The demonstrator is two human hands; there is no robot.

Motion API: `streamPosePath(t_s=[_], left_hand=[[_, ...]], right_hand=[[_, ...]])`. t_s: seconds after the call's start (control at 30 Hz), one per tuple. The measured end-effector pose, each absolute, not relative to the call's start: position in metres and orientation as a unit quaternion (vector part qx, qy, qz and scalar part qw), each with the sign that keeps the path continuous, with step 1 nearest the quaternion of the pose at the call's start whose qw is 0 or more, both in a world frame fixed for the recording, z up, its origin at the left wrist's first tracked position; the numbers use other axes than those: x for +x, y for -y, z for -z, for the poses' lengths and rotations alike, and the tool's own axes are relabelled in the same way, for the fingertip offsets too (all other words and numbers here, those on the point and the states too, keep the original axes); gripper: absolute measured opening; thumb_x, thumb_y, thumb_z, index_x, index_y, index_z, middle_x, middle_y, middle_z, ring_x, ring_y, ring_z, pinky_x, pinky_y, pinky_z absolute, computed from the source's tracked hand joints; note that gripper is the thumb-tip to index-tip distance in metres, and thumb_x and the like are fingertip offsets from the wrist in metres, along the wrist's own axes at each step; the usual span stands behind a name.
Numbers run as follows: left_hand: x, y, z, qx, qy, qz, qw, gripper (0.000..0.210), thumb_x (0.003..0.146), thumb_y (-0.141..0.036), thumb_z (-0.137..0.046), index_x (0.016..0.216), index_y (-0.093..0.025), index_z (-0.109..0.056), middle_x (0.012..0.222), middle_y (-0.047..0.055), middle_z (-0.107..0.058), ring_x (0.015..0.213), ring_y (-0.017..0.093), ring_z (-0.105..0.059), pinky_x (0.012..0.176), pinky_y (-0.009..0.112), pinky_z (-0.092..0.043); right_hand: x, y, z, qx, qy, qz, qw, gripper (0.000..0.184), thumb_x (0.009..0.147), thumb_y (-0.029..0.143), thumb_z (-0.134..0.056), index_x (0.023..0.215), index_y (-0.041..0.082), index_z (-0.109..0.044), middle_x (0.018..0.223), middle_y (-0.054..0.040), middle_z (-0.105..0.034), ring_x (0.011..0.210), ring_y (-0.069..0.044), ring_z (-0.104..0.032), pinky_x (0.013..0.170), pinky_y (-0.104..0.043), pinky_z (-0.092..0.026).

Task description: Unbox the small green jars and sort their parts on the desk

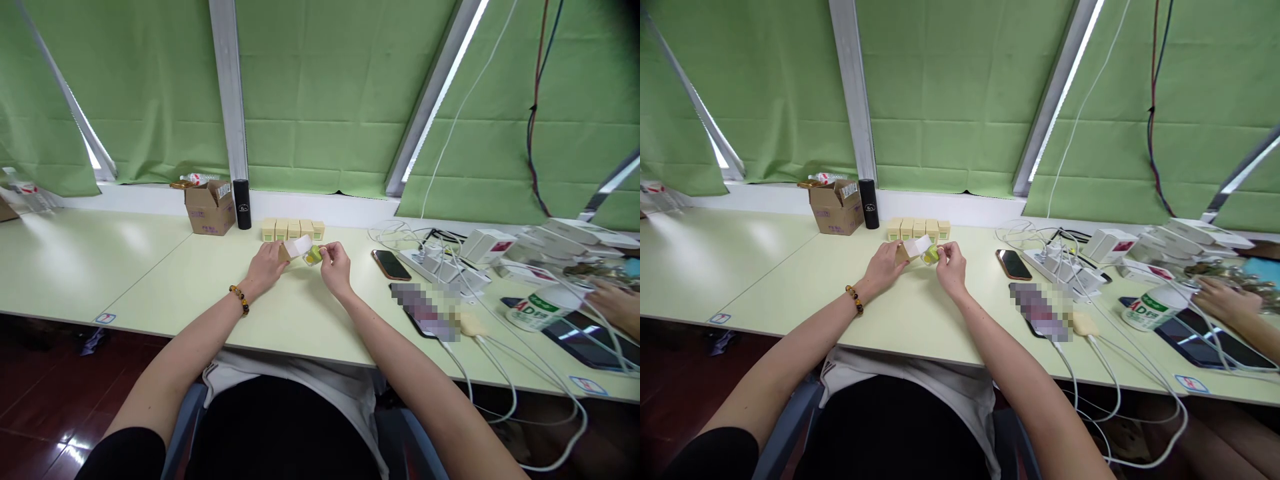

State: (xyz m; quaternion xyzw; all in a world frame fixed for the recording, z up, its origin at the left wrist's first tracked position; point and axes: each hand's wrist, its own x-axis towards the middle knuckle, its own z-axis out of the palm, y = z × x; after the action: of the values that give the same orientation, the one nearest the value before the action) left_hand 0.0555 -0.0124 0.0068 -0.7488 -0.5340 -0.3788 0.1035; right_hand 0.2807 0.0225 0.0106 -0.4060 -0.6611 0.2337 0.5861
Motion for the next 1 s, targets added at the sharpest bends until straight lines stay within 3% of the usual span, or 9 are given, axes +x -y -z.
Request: streamPosePath(t_s=[0.27, 0.47, 0.63, 0.83, 1.0], left_hand=[[0.044, -0.011, -0.002, -0.619, 0.509, 0.579, -0.151, 0.060, 0.094, -0.041, -0.070, 0.146, -0.017, -0.055, 0.123, 0.014, -0.070, 0.112, 0.025, -0.065, 0.085, 0.036, -0.059], [0.044, -0.015, -0.001, -0.601, 0.421, 0.635, -0.242, 0.052, 0.090, -0.054, -0.071, 0.125, -0.015, -0.068, 0.117, 0.012, -0.073, 0.108, 0.024, -0.066, 0.097, 0.038, -0.055], [0.046, -0.013, -0.004, -0.562, 0.370, 0.657, -0.340, 0.053, 0.085, -0.061, -0.076, 0.112, -0.016, -0.069, 0.114, 0.012, -0.076, 0.109, 0.025, -0.068, 0.102, 0.039, -0.053], [0.050, -0.007, -0.008, -0.527, 0.300, 0.657, -0.449, 0.055, 0.081, -0.062, -0.081, 0.112, -0.017, -0.070, 0.117, 0.012, -0.077, 0.111, 0.026, -0.071, 0.098, 0.041, -0.057], [0.052, -0.002, -0.011, -0.529, 0.291, 0.638, -0.478, 0.050, 0.084, -0.058, -0.078, 0.113, -0.017, -0.071, 0.121, 0.014, -0.077, 0.109, 0.028, -0.073, 0.093, 0.041, -0.059]], right_hand=[[0.284, -0.026, -0.001, -0.380, 0.792, -0.218, 0.426, 0.016, 0.095, 0.039, -0.050, 0.089, 0.026, -0.058, 0.085, -0.0022, -0.072, 0.074, -0.021, -0.062, 0.071, -0.036, -0.050], [0.285, -0.023, -0.001, -0.363, 0.827, -0.195, 0.382, 0.016, 0.096, 0.035, -0.046, 0.091, 0.026, -0.059, 0.084, -0.0017, -0.072, 0.072, -0.020, -0.061, 0.070, -0.035, -0.049], [0.284, -0.023, 0.000, -0.361, 0.833, -0.191, 0.372, 0.016, 0.096, 0.033, -0.045, 0.091, 0.027, -0.060, 0.085, -0.0016, -0.073, 0.073, -0.020, -0.062, 0.071, -0.036, -0.050], [0.284, -0.019, -0.002, -0.366, 0.821, -0.213, 0.383, 0.014, 0.095, 0.034, -0.056, 0.105, 0.027, -0.064, 0.105, -0.0037, -0.078, 0.096, -0.023, -0.072, 0.085, -0.039, -0.056], [0.281, -0.011, -0.011, -0.338, 0.795, -0.217, 0.456, 0.025, 0.099, 0.042, -0.055, 0.112, 0.026, -0.069, 0.120, -0.0074, -0.077, 0.117, -0.025, -0.067, 0.099, -0.045, -0.055]])
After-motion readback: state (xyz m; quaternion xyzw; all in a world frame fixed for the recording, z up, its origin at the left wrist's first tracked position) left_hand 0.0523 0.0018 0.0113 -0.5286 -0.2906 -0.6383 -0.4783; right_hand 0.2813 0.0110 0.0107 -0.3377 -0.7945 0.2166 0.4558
